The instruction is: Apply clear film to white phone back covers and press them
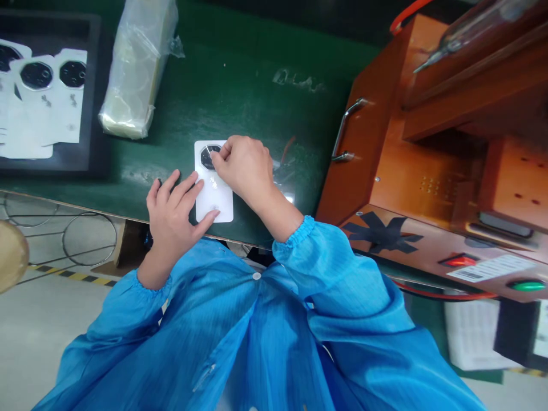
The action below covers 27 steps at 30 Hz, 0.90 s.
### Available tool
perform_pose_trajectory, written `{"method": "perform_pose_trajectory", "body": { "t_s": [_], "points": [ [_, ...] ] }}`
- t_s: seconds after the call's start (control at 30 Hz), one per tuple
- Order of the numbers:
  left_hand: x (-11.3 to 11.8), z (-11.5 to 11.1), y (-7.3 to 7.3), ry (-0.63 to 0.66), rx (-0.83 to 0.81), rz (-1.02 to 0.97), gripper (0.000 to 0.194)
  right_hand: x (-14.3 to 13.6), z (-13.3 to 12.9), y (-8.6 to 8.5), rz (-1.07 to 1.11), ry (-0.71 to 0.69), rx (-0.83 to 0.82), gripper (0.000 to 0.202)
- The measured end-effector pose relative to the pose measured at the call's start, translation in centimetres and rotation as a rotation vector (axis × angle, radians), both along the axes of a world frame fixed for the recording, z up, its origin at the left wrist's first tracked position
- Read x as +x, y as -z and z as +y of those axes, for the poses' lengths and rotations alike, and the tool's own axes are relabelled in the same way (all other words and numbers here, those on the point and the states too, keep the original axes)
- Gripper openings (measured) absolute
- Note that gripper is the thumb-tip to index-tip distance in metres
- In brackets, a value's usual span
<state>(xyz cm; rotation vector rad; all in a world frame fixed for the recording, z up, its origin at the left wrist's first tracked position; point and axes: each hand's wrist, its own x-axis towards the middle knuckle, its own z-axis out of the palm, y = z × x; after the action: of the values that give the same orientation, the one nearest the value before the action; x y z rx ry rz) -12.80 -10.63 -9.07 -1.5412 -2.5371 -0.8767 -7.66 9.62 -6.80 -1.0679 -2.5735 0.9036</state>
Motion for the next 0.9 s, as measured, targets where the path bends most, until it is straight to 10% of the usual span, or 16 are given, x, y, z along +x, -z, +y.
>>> {"method": "perform_pose_trajectory", "body": {
  "t_s": [0.33,0.5,0.7,0.8,0.9],
  "points": [
    [-0.1,0.1,-0.2,-0.002,0.011,0.019,0.053,1.4,1.4,2.7,0.128,-0.090,0.148,0.030],
    [-0.2,0.0,0.1,0.008,0.006,0.073,0.056,1.6,1.3,0.8,0.108,-0.069,0.163,0.020],
    [-0.3,-0.3,-0.3,0.009,0.018,0.045,0.048,6.7,-5.0,-3.4,-0.014,-0.363,0.351,0.036],
    [-0.8,-0.6,-0.8,-0.027,0.068,-0.036,0.046,9.4,-8.2,-2.4,-0.050,-0.524,0.459,0.066],
    [-1.6,-1.0,-1.4,-0.032,0.127,-0.162,0.042,10.9,-9.8,-1.0,-0.025,-0.555,0.558,0.044]
  ]
}}
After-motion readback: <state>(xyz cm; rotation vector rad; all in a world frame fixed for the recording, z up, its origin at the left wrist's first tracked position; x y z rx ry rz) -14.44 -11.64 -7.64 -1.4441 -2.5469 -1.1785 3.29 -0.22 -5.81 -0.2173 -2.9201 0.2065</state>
